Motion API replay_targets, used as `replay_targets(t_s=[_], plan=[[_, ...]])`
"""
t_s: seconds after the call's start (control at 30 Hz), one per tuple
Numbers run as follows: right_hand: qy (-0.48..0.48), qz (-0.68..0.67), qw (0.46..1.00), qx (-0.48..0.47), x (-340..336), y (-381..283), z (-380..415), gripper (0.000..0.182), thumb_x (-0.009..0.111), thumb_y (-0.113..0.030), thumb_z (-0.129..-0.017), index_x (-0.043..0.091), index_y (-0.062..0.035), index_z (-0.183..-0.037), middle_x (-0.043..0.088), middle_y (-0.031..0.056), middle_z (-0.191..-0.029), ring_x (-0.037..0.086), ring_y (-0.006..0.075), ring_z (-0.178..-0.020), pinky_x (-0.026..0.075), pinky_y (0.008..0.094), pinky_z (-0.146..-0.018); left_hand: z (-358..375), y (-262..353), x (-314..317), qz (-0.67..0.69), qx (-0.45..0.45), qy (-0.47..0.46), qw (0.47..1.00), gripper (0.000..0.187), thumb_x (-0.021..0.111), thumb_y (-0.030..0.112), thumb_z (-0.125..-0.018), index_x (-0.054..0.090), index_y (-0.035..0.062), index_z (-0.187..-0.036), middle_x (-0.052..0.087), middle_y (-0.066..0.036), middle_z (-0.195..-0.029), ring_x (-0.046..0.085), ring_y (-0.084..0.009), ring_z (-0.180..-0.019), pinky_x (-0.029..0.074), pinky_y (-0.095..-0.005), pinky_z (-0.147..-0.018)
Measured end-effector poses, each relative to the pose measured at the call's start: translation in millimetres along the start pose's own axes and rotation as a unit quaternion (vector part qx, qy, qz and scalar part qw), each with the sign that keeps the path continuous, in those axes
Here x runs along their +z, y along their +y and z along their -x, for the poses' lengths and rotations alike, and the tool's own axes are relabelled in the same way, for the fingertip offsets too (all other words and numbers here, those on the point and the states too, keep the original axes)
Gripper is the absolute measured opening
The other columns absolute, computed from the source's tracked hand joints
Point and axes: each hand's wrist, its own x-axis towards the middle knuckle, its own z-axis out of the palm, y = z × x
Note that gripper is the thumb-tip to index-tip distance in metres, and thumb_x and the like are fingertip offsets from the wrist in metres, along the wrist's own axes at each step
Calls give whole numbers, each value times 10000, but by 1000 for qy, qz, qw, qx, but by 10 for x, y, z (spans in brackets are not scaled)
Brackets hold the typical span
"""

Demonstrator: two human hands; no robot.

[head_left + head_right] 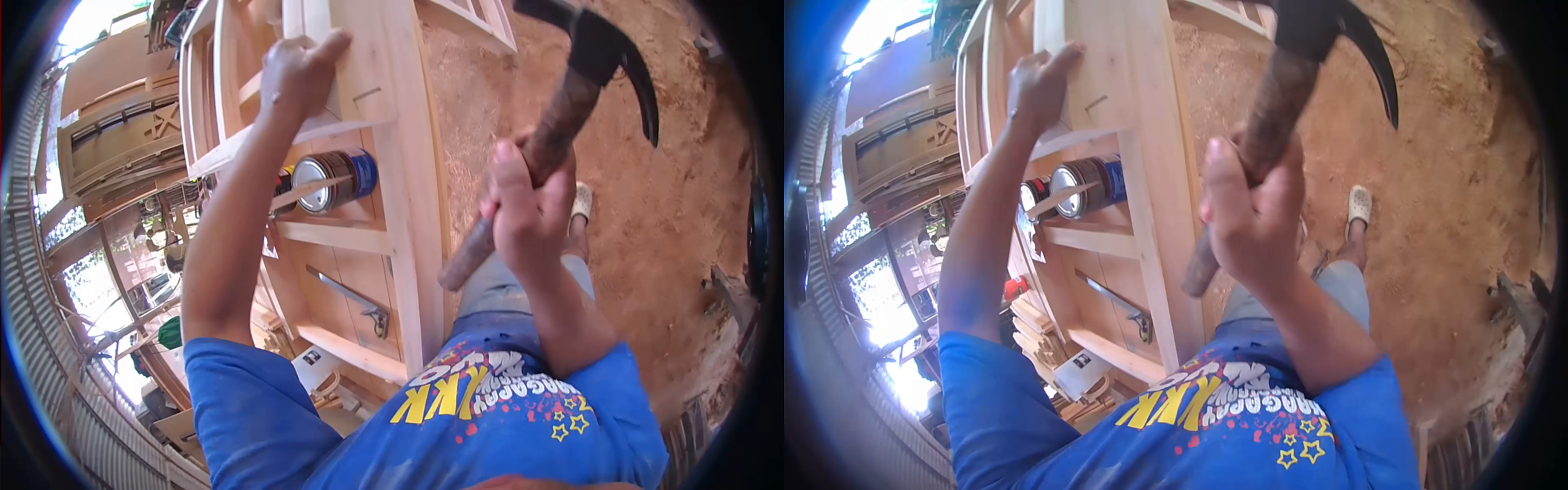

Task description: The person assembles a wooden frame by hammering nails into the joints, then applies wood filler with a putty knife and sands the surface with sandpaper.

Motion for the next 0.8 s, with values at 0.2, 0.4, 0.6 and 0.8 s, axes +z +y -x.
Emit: replay_targets(t_s=[0.2, 0.4, 0.6, 0.8], plan=[[-36, 14, 991, 127, -179, 257, 294, 199, 608, -134, -1056, 468, -25, -1145, 545, 18, -767, 531, 74, -527, 479, 258, -486, 104, 164, -106, 5, -29, -30, 999, 716, 623, 670, -779, 760, -33, -754, 723, -261, -804, 700, -401, -818, 544, -489, -814], [-62, 77, 979, 179, -263, 306, 282, 244, 631, -145, -1038, 473, -11, -1166, 549, 23, -770, 555, 92, -534, 496, 275, -484, 68, 62, -80, 32, -11, -39, 999, 722, 644, 692, -781, 769, -19, -766, 726, -245, -808, 716, -368, -886, 551, -475, -834], [-34, 135, 978, 154, -222, 138, -60, 250, 642, -147, -1023, 473, -12, -1149, 551, 34, -761, 546, 103, -528, 497, 289, -495, -157, -313, 109, 66, 55, -70, 994, 795, 742, 673, -795, 733, -103, -970, 705, -200, -943, 694, -287, -829, 557, -425, -791], [-10, 181, 974, 138, -414, 0, -102, 198, 632, -167, -1036, 469, -57, -1058, 518, 18, -721, 529, 105, -524, 485, 288, -464, 9, -17, -9, 50, -50, -31, 997, 825, 720, 652, -808, 724, -129, -1072, 703, -259, -1049, 719, -361, -897, 565, -459, -846]])
